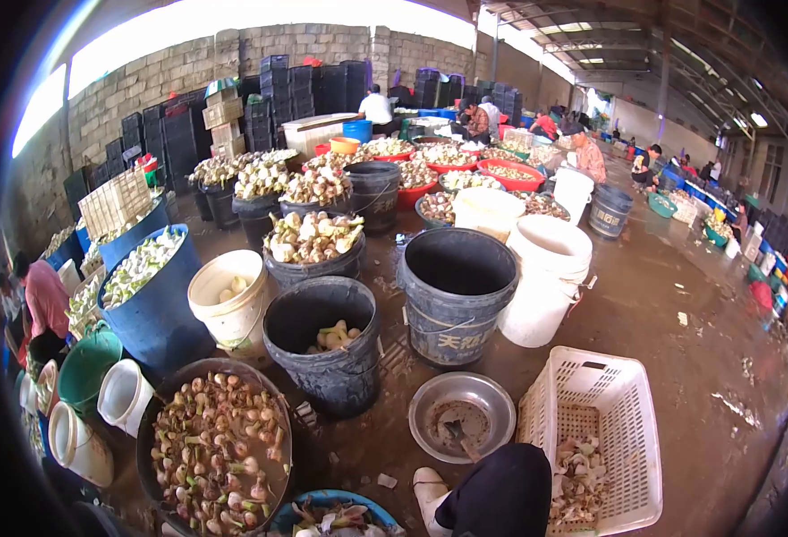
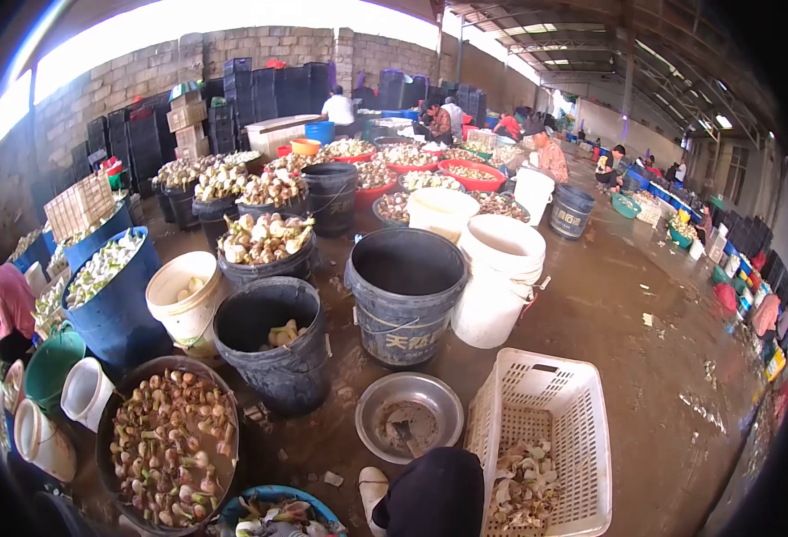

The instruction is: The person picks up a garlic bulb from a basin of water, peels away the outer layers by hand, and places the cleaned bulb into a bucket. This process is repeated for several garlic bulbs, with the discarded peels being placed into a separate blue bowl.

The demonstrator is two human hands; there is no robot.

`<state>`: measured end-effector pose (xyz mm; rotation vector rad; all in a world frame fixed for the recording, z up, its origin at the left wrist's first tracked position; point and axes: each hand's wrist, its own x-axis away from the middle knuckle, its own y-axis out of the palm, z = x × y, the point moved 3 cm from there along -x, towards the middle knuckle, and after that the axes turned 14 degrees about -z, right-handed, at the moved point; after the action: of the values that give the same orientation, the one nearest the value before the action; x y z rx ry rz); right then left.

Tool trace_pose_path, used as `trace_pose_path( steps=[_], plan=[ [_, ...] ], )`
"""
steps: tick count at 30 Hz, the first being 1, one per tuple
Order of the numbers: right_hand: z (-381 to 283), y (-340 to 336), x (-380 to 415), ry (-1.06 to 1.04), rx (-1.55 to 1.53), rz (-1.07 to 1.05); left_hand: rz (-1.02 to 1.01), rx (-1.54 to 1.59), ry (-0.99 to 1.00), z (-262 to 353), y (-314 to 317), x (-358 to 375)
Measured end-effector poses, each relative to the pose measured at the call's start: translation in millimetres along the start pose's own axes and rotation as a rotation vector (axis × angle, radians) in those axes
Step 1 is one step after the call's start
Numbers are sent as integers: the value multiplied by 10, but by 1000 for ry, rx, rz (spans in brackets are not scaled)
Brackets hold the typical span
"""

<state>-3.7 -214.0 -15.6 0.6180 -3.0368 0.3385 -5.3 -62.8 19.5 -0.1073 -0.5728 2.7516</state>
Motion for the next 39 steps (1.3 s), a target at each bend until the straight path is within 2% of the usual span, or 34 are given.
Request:
trace_pose_path(
  steps=[2, 3, 4, 6, 7, 8, 9, 10, 11, 12, 14, 16, 17, 19, 20, 21, 22, 23, 24, 25, 28, 32, 37, 39],
  plan=[
    [7, 92, 1, -9, 19, -32, 18, 315, -53, 328, 163, -49],
    [3, 137, -3, -16, 63, -60, 57, 297, -93, 264, 160, -126],
    [-24, 194, -5, -33, 153, -92, 107, 554, -217, -7, 176, -221],
    [-70, 220, 32, -161, 594, -173, 288, 1066, -420, -600, 62, -228],
    [-102, 177, 9, -218, 737, -192, 274, 1089, -298, -628, -25, -207],
    [-126, 51, 13, -221, 561, -119, 249, 1098, -174, -625, -93, -185],
    [-10, -21, -28, -18, 123, -105, 257, 1233, -226, -778, -159, -165],
    [-181, -108, -4, 129, -579, 22, 252, 1376, -265, -862, -233, -139],
    [-135, -210, 11, 97, -333, 36, 242, 1385, -283, -736, -315, -93],
    [-11, -190, -10, 195, -741, 37, 220, 1400, -298, -583, -362, -70],
    [-114, -197, 1, 238, -621, 27, 218, 1373, -310, -525, -417, 8],
    [-57, -103, -84, 362, 308, -237, 280, 1322, -315, -616, -381, 74],
    [-95, -53, -82, 314, 354, -185, 295, 1244, -339, -722, -342, 105],
    [-118, 64, -86, 274, 398, -130, 175, 380, -200, -692, -290, 129],
    [-120, 97, -101, 207, 305, -52, 109, -68, -142, -597, -242, 147],
    [-124, 121, -111, 140, 214, 28, 114, -190, -125, -543, -168, 158],
    [-154, 143, -139, 139, 237, 3, 152, 457, -247, -654, -65, 113],
    [-174, 177, -157, 152, 281, -6, 374, 1093, -347, -752, 46, 94],
    [-201, 210, -173, 164, 323, -16, 443, 1286, -412, -794, 127, 68],
    [-241, 235, -172, 174, 382, -16, 440, 1268, -458, -447, 147, 27],
    [-106, 279, -182, 205, 386, -15, 478, 1078, -502, -409, 272, 27],
    [-71, 294, -159, 236, 512, -99, 369, 992, -506, -521, 365, 54],
    [1, 291, -187, 221, 455, -104, 279, 903, -529, -552, 295, 109],
    [175, 295, -173, 300, 232, -29, 146, 1106, -534, -395, 237, 112]
  ],
)
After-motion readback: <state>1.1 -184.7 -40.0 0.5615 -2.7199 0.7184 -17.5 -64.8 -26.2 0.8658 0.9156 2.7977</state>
